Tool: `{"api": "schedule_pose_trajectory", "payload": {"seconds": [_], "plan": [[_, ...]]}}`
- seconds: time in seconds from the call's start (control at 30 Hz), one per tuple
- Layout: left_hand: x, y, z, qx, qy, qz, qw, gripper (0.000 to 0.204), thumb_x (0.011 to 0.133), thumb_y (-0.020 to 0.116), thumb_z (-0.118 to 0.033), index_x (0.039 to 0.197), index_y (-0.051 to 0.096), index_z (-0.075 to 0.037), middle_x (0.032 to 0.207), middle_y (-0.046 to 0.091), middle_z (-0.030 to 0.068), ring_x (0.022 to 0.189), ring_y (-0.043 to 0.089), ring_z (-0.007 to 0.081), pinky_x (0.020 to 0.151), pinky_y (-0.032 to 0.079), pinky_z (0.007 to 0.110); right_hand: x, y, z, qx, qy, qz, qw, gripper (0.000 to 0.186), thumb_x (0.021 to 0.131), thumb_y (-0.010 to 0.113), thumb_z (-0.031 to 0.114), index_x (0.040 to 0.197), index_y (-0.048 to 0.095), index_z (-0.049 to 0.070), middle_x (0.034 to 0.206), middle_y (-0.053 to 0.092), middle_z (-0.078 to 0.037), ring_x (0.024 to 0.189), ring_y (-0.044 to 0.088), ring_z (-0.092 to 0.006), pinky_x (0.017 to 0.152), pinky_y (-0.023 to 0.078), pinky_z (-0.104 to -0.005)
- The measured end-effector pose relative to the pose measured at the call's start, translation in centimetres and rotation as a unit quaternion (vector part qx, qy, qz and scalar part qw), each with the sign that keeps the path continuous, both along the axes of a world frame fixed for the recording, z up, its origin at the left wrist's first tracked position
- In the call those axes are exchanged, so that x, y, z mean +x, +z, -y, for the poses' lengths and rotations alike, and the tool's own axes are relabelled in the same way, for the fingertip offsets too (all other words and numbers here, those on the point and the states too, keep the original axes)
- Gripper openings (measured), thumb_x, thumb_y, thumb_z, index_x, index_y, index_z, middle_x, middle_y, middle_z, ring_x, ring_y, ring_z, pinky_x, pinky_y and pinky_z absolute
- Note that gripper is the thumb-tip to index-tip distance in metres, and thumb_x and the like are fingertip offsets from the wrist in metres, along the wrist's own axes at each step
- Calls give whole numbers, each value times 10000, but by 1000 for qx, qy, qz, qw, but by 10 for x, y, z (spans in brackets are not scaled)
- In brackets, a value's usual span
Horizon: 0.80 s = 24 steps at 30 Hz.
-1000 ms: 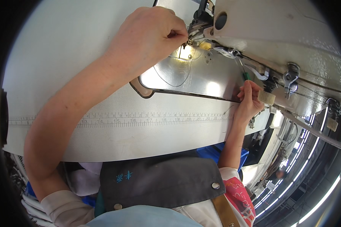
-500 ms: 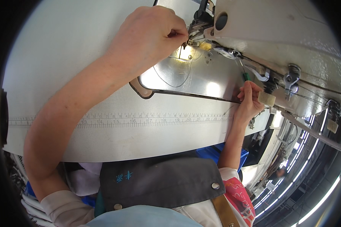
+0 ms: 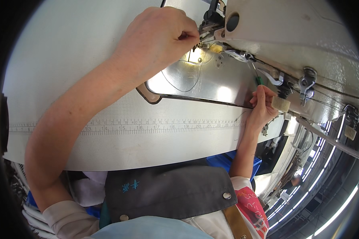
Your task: Sewing a fur trim piece onto a base material using an industrial sewing machine.
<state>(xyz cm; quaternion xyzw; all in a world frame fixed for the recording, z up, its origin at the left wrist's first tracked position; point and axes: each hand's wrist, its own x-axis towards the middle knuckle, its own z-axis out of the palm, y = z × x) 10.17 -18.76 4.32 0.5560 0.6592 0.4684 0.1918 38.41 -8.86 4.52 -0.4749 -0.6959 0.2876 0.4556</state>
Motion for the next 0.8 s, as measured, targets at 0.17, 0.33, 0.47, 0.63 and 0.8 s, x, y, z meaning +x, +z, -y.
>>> {"api": "schedule_pose_trajectory", "payload": {"seconds": [0.17,0.33,0.47,0.63,0.8], "plan": [[1,-2,-1,30,7,-10,999,129,739,602,-130,781,669,-27,719,615,108,649,596,276,614,472,361,1,0,0,0,-1,-4,1000,95,808,667,80,851,619,10,663,597,-43,493,484,-52,440,338,-154],[2,1,-1,17,10,10,1000,145,739,612,-144,807,676,-32,723,624,98,657,603,261,622,475,352,1,0,0,-4,0,5,1000,76,825,644,71,865,623,10,661,599,-35,498,473,-41,444,337,-149],[2,3,-1,6,9,12,1000,155,742,618,-154,815,679,-32,727,631,96,661,607,254,621,477,344,0,1,0,-9,-4,1,1000,76,827,643,73,863,621,10,661,596,-33,498,470,-41,448,338,-153],[4,3,0,20,13,27,999,153,744,625,-151,823,681,-32,727,630,98,648,606,243,612,475,332,0,3,2,-19,-5,-6,1000,77,826,645,77,857,618,12,664,597,-31,506,472,-42,456,344,-155],[5,1,1,23,9,56,998,147,747,632,-144,822,682,-28,720,628,95,635,599,229,599,465,322,0,2,4,-18,0,-5,1000,76,823,649,77,852,620,14,665,595,-31,513,474,-43,465,347,-158]]}}
